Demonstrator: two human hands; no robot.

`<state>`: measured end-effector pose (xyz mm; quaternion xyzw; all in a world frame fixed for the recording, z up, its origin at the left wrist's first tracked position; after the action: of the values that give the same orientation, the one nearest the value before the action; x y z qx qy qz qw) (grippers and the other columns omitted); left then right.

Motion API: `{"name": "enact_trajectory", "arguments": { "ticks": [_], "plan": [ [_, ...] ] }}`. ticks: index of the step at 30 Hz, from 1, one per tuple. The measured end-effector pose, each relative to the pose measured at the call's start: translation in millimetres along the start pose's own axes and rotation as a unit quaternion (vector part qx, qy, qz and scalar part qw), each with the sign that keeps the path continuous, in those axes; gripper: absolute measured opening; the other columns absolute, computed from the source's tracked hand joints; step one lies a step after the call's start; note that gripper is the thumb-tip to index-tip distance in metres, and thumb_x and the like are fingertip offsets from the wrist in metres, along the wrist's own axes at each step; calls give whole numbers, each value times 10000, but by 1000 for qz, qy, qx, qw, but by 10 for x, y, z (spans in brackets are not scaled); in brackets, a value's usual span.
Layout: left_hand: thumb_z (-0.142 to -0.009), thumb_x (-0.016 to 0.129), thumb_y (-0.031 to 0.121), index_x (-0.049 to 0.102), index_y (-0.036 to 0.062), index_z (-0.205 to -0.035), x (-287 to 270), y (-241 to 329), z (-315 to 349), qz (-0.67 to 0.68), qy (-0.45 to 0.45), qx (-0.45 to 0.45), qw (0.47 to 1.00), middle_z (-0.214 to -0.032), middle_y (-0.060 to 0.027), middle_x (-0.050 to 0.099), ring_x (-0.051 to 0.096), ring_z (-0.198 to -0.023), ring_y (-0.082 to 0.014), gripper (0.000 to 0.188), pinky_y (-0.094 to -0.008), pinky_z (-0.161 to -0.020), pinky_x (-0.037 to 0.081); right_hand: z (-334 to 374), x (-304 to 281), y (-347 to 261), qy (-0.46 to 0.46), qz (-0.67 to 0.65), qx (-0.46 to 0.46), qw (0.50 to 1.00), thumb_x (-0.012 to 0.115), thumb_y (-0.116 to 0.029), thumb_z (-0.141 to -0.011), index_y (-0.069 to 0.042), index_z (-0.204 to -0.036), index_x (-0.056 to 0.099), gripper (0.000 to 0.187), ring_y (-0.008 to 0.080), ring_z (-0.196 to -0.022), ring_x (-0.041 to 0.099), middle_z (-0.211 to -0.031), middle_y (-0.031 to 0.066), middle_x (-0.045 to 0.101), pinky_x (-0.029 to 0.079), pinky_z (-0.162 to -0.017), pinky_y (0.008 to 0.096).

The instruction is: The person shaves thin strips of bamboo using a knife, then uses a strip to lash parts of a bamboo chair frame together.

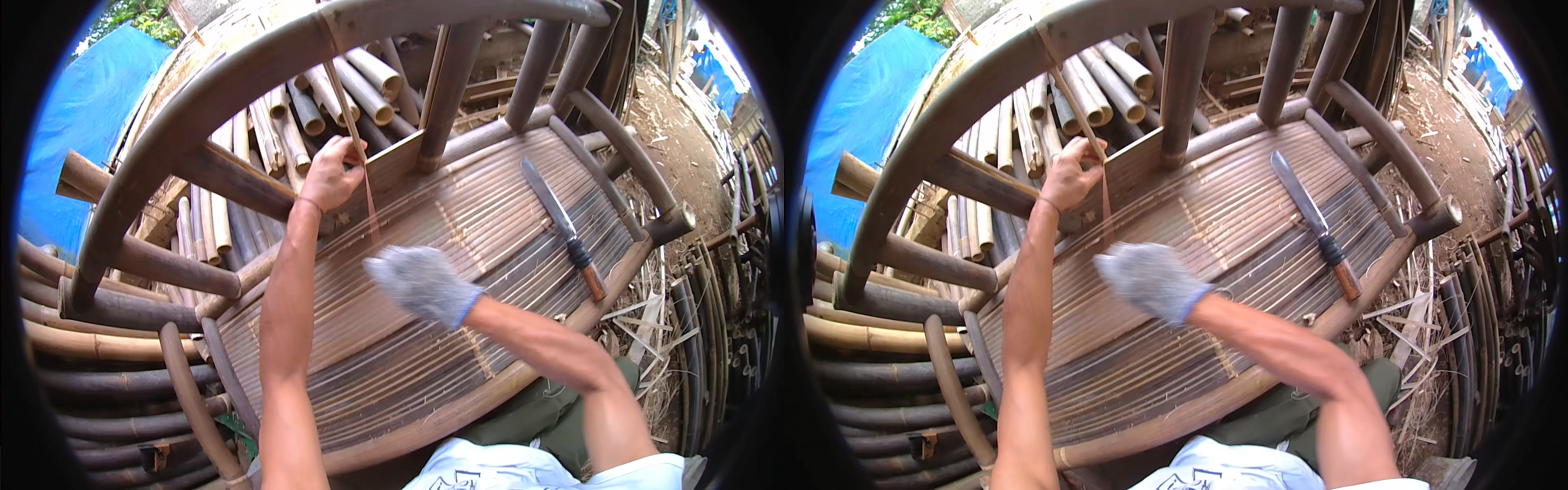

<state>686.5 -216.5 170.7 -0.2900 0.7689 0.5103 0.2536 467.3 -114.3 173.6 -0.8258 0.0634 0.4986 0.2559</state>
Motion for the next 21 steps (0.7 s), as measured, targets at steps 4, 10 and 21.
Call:
{"name": "enact_trajectory", "arguments": {
  "ticks": [4,10,21],
  "plan": [
    [-795,694,-32,653,-14,-1172,-108,40,28,13,4,1,1000,-1024,-113,632,714,-935,-222,379,-337,-889,570,-150,147,-187,85,-47,-42,994,579,-140,-928,-74,-839,613,116,312,-666,689,-718,142,642,569,-566,432],
    [-773,686,-45,661,-8,-1159,-10,115,32,40,7,1,999,-1008,-118,645,712,-936,-229,389,-339,-890,567,622,-14,951,30,-110,103,988,619,-216,-937,-53,-860,643,182,316,-690,655,-736,183,643,542,-685,422],
    [-872,756,246,712,1,-1090,-14,-103,2,-102,119,9,988,-870,-114,675,671,-786,-217,331,-367,-743,550,2648,-1229,-157,-278,-143,360,879,644,-419,-896,-61,-1206,676,475,394,-1135,672,-1159,331,665,520,-991,497]
  ]
}}
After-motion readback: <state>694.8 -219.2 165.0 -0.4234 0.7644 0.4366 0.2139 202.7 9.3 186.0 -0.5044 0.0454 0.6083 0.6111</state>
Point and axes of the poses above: each hand's wrist, its own z-axis away from the middle knuckle, its own x-axis out of the palm, y = z × x, the point moved 2 cm from there along -z, towards the middle knuckle
